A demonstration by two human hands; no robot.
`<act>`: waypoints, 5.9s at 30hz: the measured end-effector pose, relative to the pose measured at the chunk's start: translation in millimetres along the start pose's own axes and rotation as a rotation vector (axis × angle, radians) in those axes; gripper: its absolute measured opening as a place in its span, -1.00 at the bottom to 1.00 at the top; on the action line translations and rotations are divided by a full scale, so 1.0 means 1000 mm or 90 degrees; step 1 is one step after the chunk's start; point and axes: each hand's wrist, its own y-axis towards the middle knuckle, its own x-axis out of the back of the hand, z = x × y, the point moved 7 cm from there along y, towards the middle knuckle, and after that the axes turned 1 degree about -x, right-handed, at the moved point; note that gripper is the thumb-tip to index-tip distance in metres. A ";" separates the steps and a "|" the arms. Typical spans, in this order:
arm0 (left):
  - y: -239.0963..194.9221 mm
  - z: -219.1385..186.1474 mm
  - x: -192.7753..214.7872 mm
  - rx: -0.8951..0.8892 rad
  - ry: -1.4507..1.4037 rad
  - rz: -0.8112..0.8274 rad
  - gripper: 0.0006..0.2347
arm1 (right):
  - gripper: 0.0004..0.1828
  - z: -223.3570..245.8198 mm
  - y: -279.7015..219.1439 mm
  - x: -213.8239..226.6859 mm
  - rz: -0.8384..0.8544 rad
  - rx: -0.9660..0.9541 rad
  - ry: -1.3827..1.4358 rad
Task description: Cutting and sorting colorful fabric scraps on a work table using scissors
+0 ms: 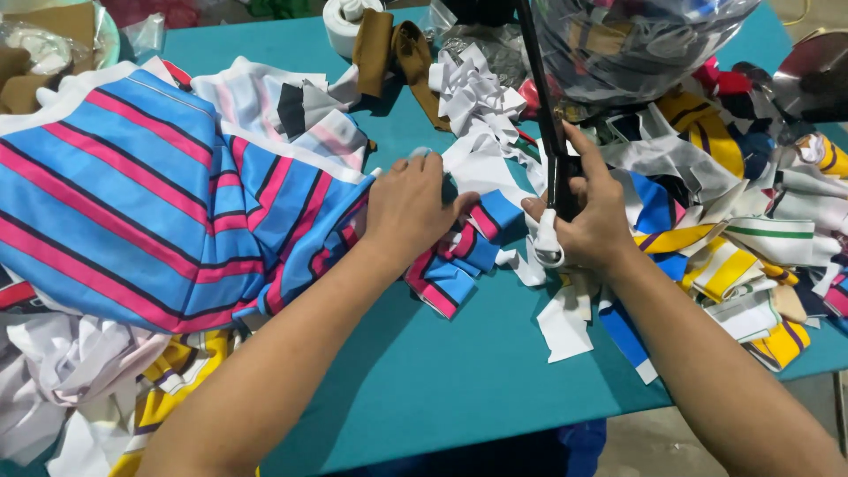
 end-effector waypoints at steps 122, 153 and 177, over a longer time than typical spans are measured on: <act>0.015 0.098 0.003 0.217 -0.971 -0.062 -0.50 | 0.00 -0.029 -0.039 -0.008 0.615 -0.328 0.403; 0.010 0.112 0.000 0.251 -0.858 -0.247 -0.75 | -0.18 -0.013 -0.068 0.054 0.711 -0.222 0.737; 0.009 0.098 0.001 0.101 -0.981 -0.160 -0.52 | -0.02 -0.028 -0.062 0.043 0.619 -0.293 0.656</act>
